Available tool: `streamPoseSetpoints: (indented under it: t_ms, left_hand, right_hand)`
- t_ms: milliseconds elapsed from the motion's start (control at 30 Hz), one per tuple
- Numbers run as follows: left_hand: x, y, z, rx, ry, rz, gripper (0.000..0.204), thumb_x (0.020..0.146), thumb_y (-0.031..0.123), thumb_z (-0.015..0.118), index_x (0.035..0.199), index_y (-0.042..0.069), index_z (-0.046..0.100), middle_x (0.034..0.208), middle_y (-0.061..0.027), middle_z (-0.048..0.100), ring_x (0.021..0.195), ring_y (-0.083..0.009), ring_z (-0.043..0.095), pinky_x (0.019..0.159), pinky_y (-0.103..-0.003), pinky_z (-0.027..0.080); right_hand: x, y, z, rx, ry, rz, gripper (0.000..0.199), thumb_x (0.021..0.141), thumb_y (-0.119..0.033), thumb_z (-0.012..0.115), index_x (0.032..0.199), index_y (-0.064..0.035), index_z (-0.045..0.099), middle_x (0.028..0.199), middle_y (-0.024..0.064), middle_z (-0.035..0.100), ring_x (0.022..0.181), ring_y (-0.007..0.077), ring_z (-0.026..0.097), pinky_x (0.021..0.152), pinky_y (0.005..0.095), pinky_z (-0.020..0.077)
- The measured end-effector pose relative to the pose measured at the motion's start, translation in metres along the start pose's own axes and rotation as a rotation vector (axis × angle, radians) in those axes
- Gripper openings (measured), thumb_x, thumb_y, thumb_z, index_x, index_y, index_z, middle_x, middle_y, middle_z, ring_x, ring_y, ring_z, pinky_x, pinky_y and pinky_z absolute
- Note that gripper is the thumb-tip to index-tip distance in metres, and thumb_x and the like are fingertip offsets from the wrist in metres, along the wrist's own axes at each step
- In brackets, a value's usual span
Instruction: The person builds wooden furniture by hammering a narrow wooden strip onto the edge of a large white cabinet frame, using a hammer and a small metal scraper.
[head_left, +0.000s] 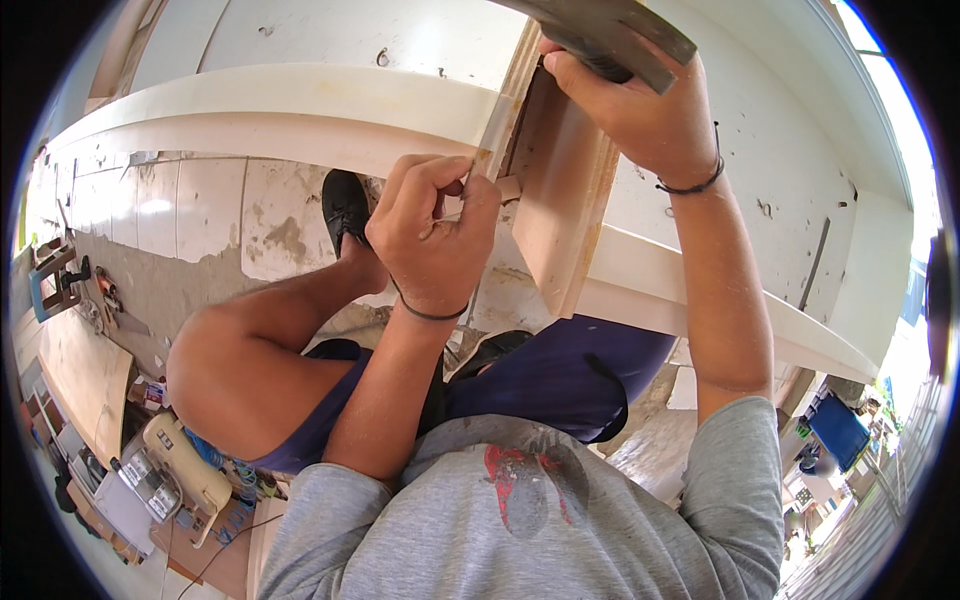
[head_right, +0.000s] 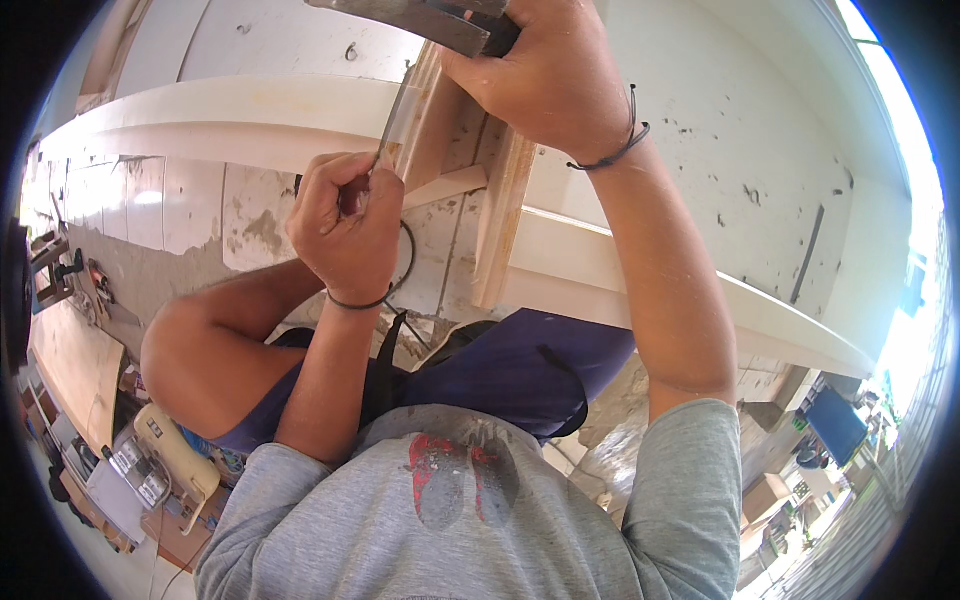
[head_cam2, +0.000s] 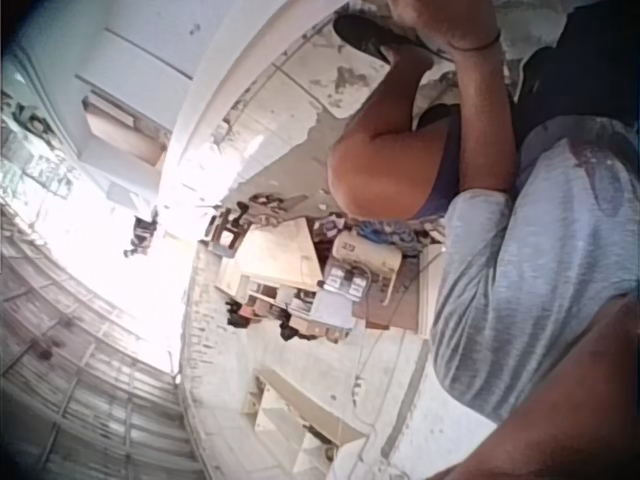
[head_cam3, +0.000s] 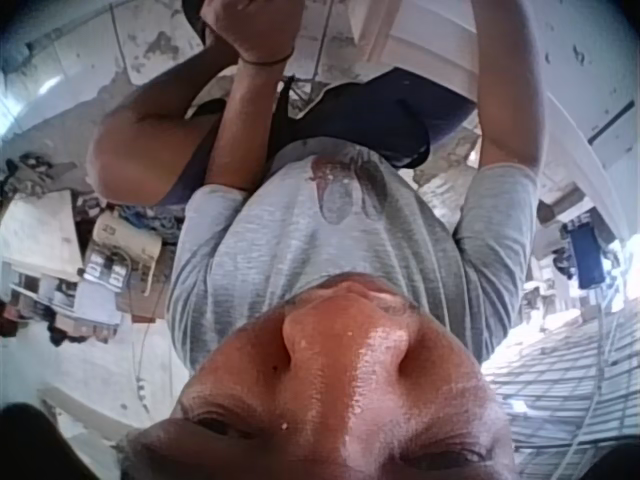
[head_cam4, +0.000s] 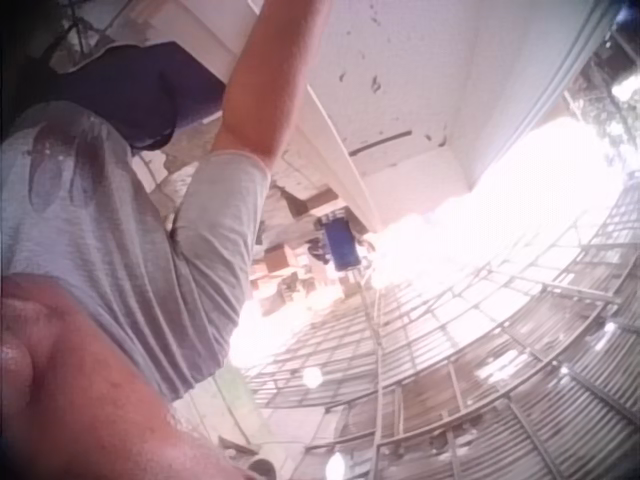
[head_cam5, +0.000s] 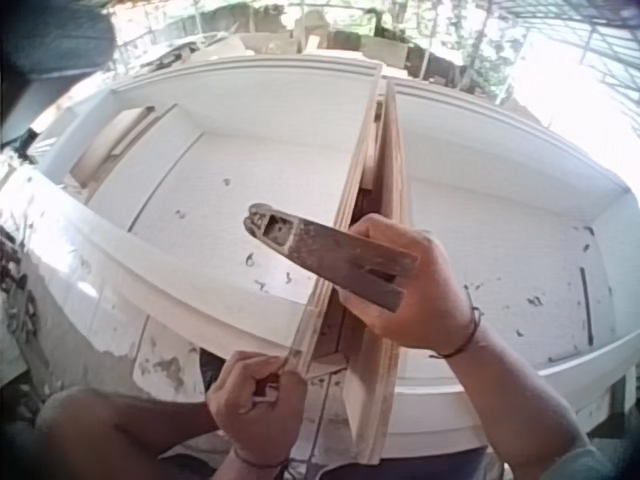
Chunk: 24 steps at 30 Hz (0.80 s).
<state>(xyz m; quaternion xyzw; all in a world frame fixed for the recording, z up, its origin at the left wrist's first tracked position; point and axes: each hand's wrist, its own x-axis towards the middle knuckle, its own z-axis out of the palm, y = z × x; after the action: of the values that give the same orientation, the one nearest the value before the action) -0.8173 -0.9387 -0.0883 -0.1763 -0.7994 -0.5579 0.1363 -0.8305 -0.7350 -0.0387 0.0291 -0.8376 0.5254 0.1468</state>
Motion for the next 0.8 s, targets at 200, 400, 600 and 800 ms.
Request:
streamPoseSetpoints:
  t_ms: [200, 400, 600, 800]
  left_hand:
    - [-0.001, 0.0, -0.001, -0.01, 0.007, -0.022, 0.014, 0.069, -0.009, 0.069, 0.079, 0.0, 0.064, 0.074, -0.0077, 0.063, 0.058, -0.0122, 0.061, 0.052, -0.023, 0.046]
    - [-0.001, 0.003, 0.002, -0.038, 0.019, -0.022, 0.014, 0.069, -0.008, 0.069, 0.079, 0.0, 0.064, 0.072, -0.0098, 0.063, 0.06, -0.0157, 0.063, 0.054, -0.025, 0.049]
    - [-0.004, 0.0, 0.003, -0.067, 0.021, -0.024, 0.014, 0.067, -0.008, 0.068, 0.079, 0.0, 0.064, 0.072, -0.0096, 0.063, 0.06, -0.0168, 0.063, 0.055, -0.026, 0.049]
    - [-0.002, 0.001, 0.002, -0.077, 0.023, -0.021, 0.014, 0.066, -0.008, 0.068, 0.077, 0.0, 0.063, 0.07, -0.0088, 0.062, 0.058, -0.018, 0.062, 0.053, -0.026, 0.048]
  right_hand:
    - [-0.004, -0.006, 0.008, -0.167, 0.088, -0.054, 0.018, 0.079, -0.005, 0.072, 0.095, -0.001, 0.066, 0.082, 0.003, 0.067, 0.076, 0.0083, 0.061, 0.07, 0.0251, 0.0498]
    - [-0.005, -0.001, 0.002, -0.326, 0.083, -0.119, 0.012, 0.082, -0.004, 0.074, 0.094, -0.0025, 0.073, 0.088, 0.0024, 0.073, 0.08, 0.0096, 0.067, 0.074, 0.0251, 0.0535]
    - [-0.006, 0.001, 0.003, -0.293, 0.087, -0.083, 0.013, 0.083, -0.004, 0.074, 0.096, -0.0027, 0.072, 0.088, 0.0018, 0.072, 0.081, 0.0088, 0.066, 0.075, 0.0253, 0.0528]
    - [-0.007, -0.001, 0.003, -0.236, 0.066, -0.024, 0.013, 0.084, -0.004, 0.072, 0.097, -0.0025, 0.07, 0.087, 0.0003, 0.071, 0.08, 0.0074, 0.063, 0.073, 0.0238, 0.0516]
